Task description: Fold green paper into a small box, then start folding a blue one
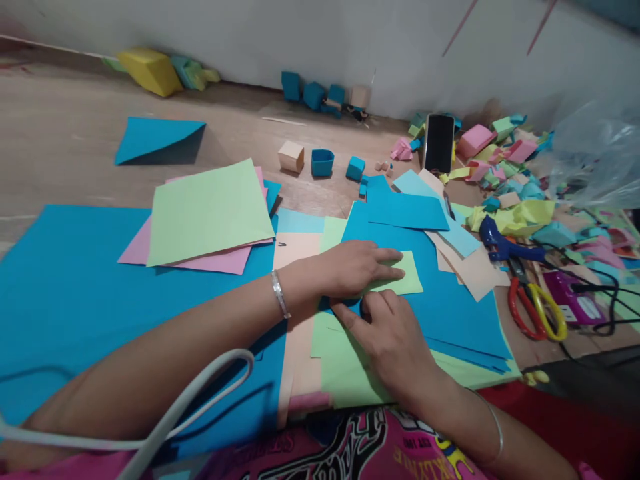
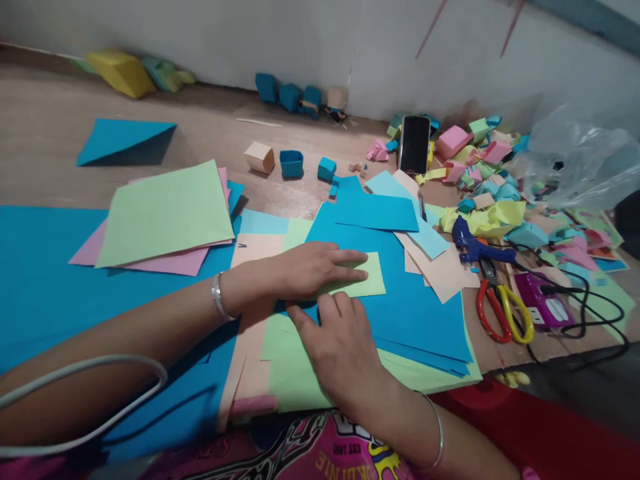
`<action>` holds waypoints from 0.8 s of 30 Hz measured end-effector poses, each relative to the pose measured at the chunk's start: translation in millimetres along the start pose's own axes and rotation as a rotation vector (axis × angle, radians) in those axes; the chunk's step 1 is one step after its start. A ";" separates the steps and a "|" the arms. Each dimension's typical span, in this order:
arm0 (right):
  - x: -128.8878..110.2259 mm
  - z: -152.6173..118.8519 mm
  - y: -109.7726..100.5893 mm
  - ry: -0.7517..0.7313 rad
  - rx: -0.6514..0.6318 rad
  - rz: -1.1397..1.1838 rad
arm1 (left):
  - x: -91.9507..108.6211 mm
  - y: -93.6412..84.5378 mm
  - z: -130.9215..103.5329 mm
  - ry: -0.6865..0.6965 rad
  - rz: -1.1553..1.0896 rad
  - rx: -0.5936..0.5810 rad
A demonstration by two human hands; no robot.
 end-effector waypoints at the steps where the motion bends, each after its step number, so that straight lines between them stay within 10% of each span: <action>1: 3.3 -2.5 -0.1 0.005 0.007 -0.010 | 0.1 0.4 -0.3 0.000 0.002 0.003; 12: 92.6 -76.7 1.1 0.154 -0.117 -0.372 | 0.1 1.7 -1.9 -0.015 0.043 0.089; 24: 66.6 -57.4 -3.7 0.077 -0.020 -0.221 | 29.7 -13.0 -20.0 0.044 0.302 0.195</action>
Point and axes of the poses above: each hand's wrist, its own z-axis towards the middle knuckle, its own y-axis out of the palm, x = y × z, the point moved 9 cm from there along z, towards the middle knuckle, and after that the axes turned 8 degrees about -y, right-handed, at the moved point
